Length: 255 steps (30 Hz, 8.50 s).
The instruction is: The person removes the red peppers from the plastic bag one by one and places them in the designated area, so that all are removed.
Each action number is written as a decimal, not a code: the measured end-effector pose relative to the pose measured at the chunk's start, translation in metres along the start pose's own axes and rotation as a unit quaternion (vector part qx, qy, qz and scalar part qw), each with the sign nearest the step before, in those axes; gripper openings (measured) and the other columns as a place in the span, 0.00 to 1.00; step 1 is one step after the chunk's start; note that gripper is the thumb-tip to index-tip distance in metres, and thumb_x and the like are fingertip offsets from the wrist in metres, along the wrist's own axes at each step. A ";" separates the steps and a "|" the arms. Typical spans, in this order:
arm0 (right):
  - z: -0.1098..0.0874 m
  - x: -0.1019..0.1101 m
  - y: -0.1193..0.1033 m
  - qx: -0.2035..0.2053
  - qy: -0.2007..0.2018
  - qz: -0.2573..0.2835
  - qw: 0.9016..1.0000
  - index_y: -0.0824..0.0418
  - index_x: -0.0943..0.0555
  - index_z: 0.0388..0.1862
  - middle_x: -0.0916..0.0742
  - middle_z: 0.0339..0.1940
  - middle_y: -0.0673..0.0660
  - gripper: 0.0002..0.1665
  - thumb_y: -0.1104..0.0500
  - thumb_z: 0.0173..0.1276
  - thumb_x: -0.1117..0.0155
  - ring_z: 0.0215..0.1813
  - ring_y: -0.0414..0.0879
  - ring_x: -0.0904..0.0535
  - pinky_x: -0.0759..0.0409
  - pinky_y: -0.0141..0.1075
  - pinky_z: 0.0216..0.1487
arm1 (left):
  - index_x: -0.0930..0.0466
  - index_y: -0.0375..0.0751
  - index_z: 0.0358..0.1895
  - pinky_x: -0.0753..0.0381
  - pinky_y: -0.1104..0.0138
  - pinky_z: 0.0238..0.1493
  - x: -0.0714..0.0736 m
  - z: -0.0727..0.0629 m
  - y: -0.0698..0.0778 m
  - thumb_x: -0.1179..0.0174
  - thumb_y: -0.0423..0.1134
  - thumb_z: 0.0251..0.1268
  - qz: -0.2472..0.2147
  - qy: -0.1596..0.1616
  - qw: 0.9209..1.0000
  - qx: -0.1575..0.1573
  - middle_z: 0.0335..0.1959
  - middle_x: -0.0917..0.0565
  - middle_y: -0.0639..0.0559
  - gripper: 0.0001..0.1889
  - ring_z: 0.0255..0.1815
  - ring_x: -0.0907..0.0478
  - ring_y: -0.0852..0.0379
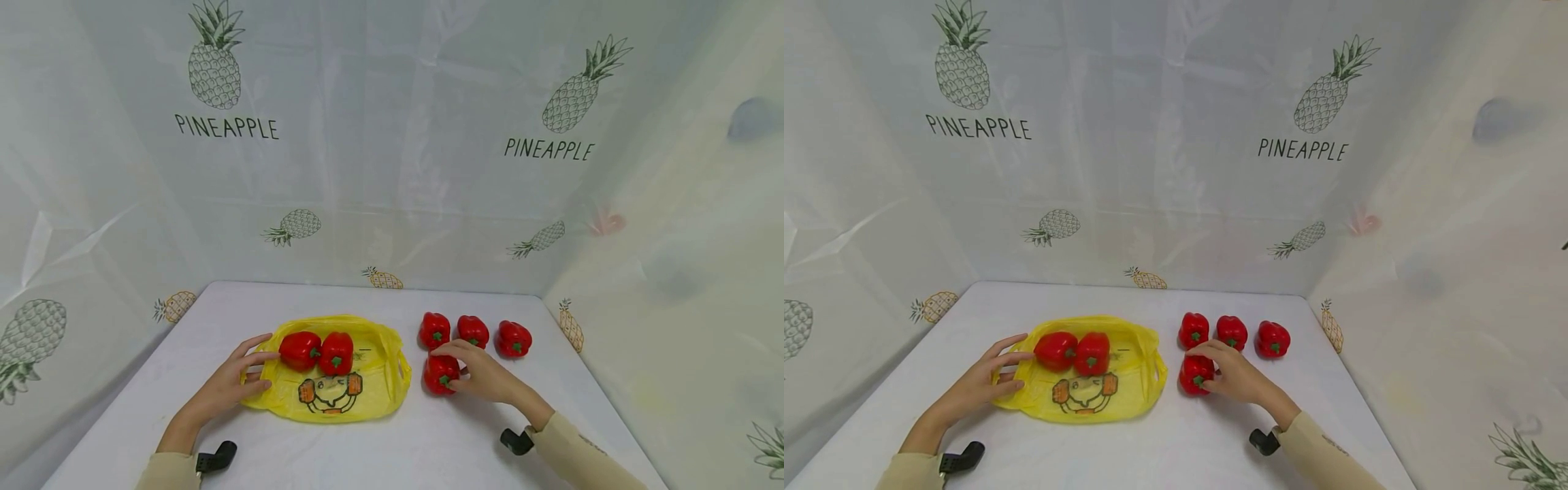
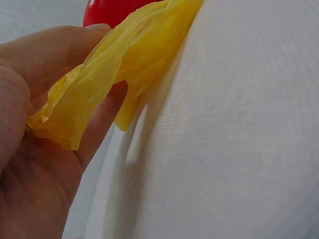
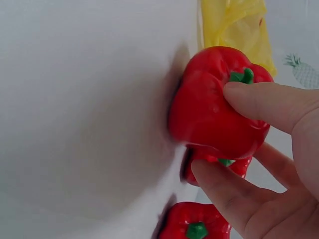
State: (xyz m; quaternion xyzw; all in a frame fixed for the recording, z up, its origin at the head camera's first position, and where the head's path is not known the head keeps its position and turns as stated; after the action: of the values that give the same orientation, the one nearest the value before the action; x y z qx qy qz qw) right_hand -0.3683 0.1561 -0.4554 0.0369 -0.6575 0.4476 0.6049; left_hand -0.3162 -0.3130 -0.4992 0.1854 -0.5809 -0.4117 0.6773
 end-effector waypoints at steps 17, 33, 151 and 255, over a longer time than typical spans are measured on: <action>0.003 0.028 -0.026 0.030 0.063 -0.025 0.997 0.51 0.20 0.71 0.18 0.69 0.49 0.35 0.62 0.67 0.22 0.72 0.52 0.25 0.11 0.48 0.60 | 0.15 0.53 0.65 0.15 0.54 0.65 0.002 0.001 0.002 0.25 0.38 0.67 0.016 0.007 1.000 0.003 0.84 0.41 0.47 0.23 0.74 0.30 0.37; 0.037 0.009 -0.075 0.077 0.088 -0.014 0.993 0.47 0.20 0.71 0.19 0.72 0.50 0.33 0.60 0.68 0.23 0.74 0.52 0.25 0.14 0.54 0.64 | 0.15 0.52 0.64 0.16 0.66 0.63 0.000 0.001 -0.002 0.25 0.37 0.66 0.007 0.004 1.000 0.012 0.84 0.40 0.45 0.23 0.72 0.26 0.34; 0.127 -0.098 -0.121 0.026 0.054 0.061 0.996 0.43 0.20 0.68 0.20 0.61 0.45 0.31 0.63 0.69 0.23 0.61 0.40 0.23 0.17 0.30 0.64 | 0.16 0.52 0.64 0.19 0.42 0.66 -0.001 0.004 -0.002 0.25 0.39 0.67 -0.002 -0.002 1.000 0.024 0.84 0.42 0.43 0.23 0.78 0.35 0.29; -0.043 0.058 0.038 0.025 0.115 0.027 0.993 0.50 0.20 0.67 0.17 0.62 0.53 0.39 0.67 0.58 0.17 0.65 0.59 0.21 0.07 0.42 0.49 | 0.15 0.54 0.64 0.23 0.37 0.69 -0.001 0.002 -0.002 0.26 0.39 0.67 0.019 0.001 0.999 0.035 0.85 0.42 0.45 0.23 0.80 0.40 0.30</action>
State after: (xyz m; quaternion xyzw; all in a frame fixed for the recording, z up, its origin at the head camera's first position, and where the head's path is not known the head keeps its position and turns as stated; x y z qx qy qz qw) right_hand -0.3732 0.2344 -0.4335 -0.0172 -0.5733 0.4809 0.6632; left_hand -0.3189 -0.3128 -0.5009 0.1981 -0.5977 -0.3783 0.6786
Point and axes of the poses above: each hand's wrist, its own z-axis towards the middle knuckle, its own x-axis out of the back of the hand, y = z × x, the point moved 8 cm from there along z, towards the middle knuckle
